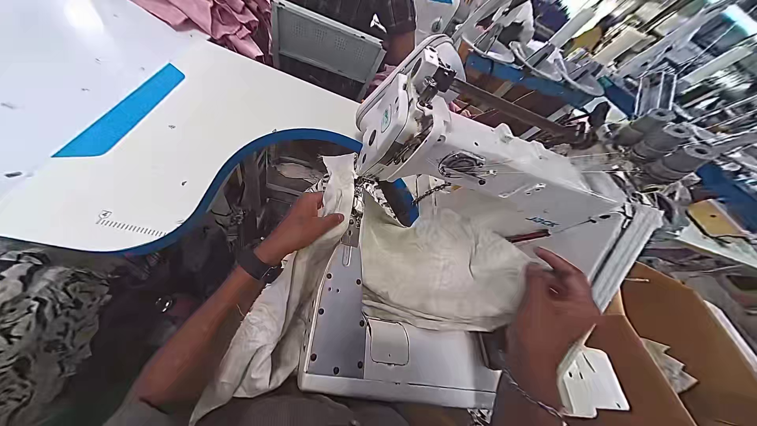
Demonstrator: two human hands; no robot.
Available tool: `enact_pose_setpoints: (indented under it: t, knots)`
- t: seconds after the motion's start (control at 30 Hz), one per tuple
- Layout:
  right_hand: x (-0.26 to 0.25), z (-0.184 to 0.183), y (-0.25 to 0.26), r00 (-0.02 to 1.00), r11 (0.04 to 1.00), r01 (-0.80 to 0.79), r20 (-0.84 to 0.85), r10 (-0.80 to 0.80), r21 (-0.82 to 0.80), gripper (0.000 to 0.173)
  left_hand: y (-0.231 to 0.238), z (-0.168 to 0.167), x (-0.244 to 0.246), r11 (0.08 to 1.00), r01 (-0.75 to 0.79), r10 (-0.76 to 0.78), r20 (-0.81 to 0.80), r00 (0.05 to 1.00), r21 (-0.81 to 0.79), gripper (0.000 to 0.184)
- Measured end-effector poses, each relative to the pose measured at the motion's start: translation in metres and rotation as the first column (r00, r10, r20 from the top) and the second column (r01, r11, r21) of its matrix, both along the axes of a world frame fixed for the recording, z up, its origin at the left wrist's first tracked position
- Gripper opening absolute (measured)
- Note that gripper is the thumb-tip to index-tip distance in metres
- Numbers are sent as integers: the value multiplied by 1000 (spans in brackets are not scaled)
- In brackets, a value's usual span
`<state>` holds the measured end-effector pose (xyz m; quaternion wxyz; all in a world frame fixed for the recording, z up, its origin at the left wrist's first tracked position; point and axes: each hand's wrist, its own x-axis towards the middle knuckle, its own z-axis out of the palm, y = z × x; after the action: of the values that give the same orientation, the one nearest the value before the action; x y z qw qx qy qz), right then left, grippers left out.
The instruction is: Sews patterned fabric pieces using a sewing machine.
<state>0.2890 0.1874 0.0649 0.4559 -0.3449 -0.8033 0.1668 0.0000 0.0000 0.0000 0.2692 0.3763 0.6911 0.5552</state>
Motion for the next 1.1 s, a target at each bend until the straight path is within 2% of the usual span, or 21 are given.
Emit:
enact_pose_setpoints:
  t: [0.03, 0.07, 0.13, 0.17, 0.2, 0.23, 0.27, 0.33, 0.37, 0.4, 0.43, 0.47, 0.5, 0.57, 0.6, 0.67, 0.73, 0.8, 0.9, 1.03, 1.1]
  knots:
    - [-28, -6, -17, 975, 976, -198, 123, 186, 93, 32, -4, 13, 1, 994, 57, -77, -219, 973, -94, 16]
    - [-58, -15, -34, 901, 905, -391, 271, 340, 166, 33, -11, 30, 9, 966, 115, -195, -365, 910, -230, 22]
    - [-109, -36, -53, 692, 716, -664, 538, 481, 214, 35, -36, 59, 42, 840, 172, -439, -457, 774, -515, 41]
    - [-124, -46, -51, 632, 676, -711, 599, 491, 196, 30, -55, 62, 56, 795, 166, -500, -476, 724, -583, 57]
    - [-133, -51, -43, 609, 671, -719, 626, 486, 179, 23, -77, 58, 64, 798, 172, -507, -488, 711, -578, 72]
    - [-137, -53, -35, 607, 682, -713, 632, 482, 165, 20, -99, 51, 66, 820, 227, -499, -462, 733, -526, 77]
    - [-138, -55, -31, 612, 688, -706, 631, 477, 165, 20, -118, 44, 67, 832, 343, -517, -383, 765, -437, 74]
    - [-132, -69, -40, 637, 704, -688, 613, 467, 179, 23, -129, 41, 76, 727, 632, -675, -112, 729, -269, 57]
    - [-131, -75, -44, 651, 715, -677, 594, 472, 174, 24, -118, 39, 79, 706, 671, -698, -61, 714, -226, 56]
    - [-131, -79, -47, 657, 728, -670, 572, 491, 145, 24, -101, 33, 77, 779, 592, -618, -96, 780, -204, 52]
    - [-131, -80, -49, 663, 737, -666, 547, 512, 117, 25, -78, 22, 70, 891, 409, -445, -201, 873, -198, 43]
    - [-130, -80, -49, 669, 742, -664, 518, 533, 93, 26, -51, 5, 64, 973, 165, -211, -332, 919, -161, 31]
    - [-127, -76, -48, 671, 754, -655, 489, 558, 40, 28, -26, -12, 62, 994, -29, -13, -390, 921, -103, 24]
    - [-117, -50, -28, 689, 831, -544, 501, 524, -121, 44, 9, -28, 70, 971, -233, 198, -369, 908, -51, 28]
    - [-111, -35, -10, 718, 885, -439, 531, 450, -156, 48, 16, -29, 75, 959, -271, 224, -356, 907, -86, 34]
    - [-98, -23, 28, 775, 968, -221, 582, 248, -118, 31, 20, -28, 71, 949, -230, 157, -311, 937, -214, 49]
    - [-90, -28, 40, 824, 984, -172, 542, 164, -35, 27, 26, -31, 59, 952, -203, 138, -270, 953, -228, 58]
    - [-101, -37, 16, 836, 948, -319, 475, 275, 14, 25, 34, -33, 48, 959, -227, 180, -255, 950, -167, 68]
    - [-122, -66, -19, 812, 846, -528, 333, 479, 72, 19, 27, -39, 47, 977, -205, 168, -403, 900, -52, 49]
    - [-123, -80, -11, 725, 751, -642, 199, 660, -153, 20, 18, -40, 52, 988, -112, 28, -599, 800, -103, 34]
    - [-123, -82, -12, 698, 713, -650, 165, 697, -261, 20, 19, -38, 54, 985, -81, -30, -610, 792, -154, 42]
